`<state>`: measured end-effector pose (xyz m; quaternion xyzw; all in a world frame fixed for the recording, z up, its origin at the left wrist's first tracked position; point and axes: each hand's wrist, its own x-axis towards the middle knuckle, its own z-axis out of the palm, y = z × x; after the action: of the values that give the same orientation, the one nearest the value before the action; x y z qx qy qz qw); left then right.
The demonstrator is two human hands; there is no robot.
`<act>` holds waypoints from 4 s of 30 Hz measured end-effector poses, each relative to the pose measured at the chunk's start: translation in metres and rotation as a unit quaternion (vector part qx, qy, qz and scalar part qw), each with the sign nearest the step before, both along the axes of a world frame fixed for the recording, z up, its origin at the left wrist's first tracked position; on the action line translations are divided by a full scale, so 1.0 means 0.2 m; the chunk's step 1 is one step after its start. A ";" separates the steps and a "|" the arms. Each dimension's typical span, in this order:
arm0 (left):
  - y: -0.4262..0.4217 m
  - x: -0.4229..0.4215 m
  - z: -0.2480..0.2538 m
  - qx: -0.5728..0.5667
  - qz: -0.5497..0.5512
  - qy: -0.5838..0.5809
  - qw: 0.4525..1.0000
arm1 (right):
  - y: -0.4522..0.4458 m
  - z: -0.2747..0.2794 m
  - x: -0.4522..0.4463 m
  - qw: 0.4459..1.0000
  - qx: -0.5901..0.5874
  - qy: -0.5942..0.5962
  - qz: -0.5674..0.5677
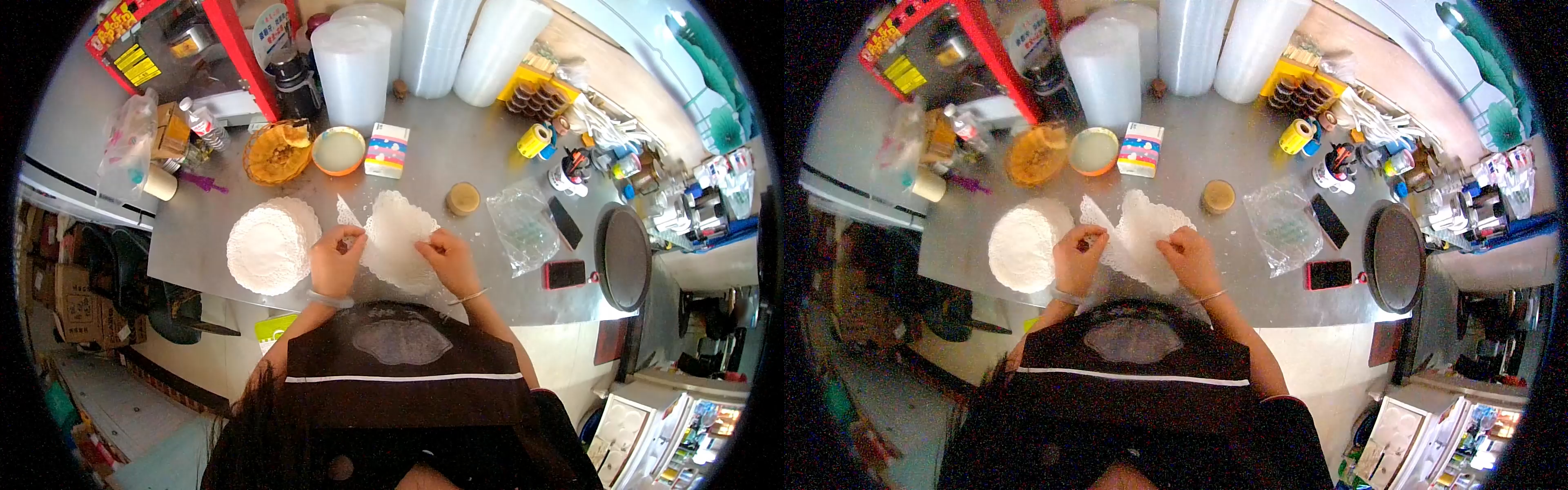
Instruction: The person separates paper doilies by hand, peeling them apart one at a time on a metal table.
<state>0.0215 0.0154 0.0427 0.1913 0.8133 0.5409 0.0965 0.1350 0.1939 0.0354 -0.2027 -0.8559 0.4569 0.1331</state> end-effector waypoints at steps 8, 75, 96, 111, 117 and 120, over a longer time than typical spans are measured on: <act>0.07 0.07 0.05 0.010 -0.064 -0.043 0.997 | -0.07 0.08 -0.02 0.990 0.142 -0.001 0.015; 0.13 0.07 -0.13 0.011 -0.089 -0.155 0.984 | -0.17 0.08 -0.06 0.992 0.123 0.018 -0.004; 0.11 0.07 -0.14 0.086 -0.097 -0.252 0.959 | -0.08 -0.05 -0.05 0.906 -0.422 -0.026 -0.028; 0.01 0.01 -0.06 0.025 -0.004 0.013 1.000 | 0.14 -0.06 0.03 0.949 -0.169 0.159 -0.213; 0.06 0.05 0.00 -0.053 -0.090 -0.043 0.994 | -0.13 0.00 -0.05 0.986 -0.148 0.076 0.021; 0.08 0.06 0.00 0.009 -0.092 -0.067 0.993 | -0.20 0.02 -0.05 0.993 -0.102 0.041 0.053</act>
<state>0.0341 0.0316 0.0421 0.2299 0.7792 0.5483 0.1985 0.1254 0.1537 0.0403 -0.1510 -0.8081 0.5561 0.1220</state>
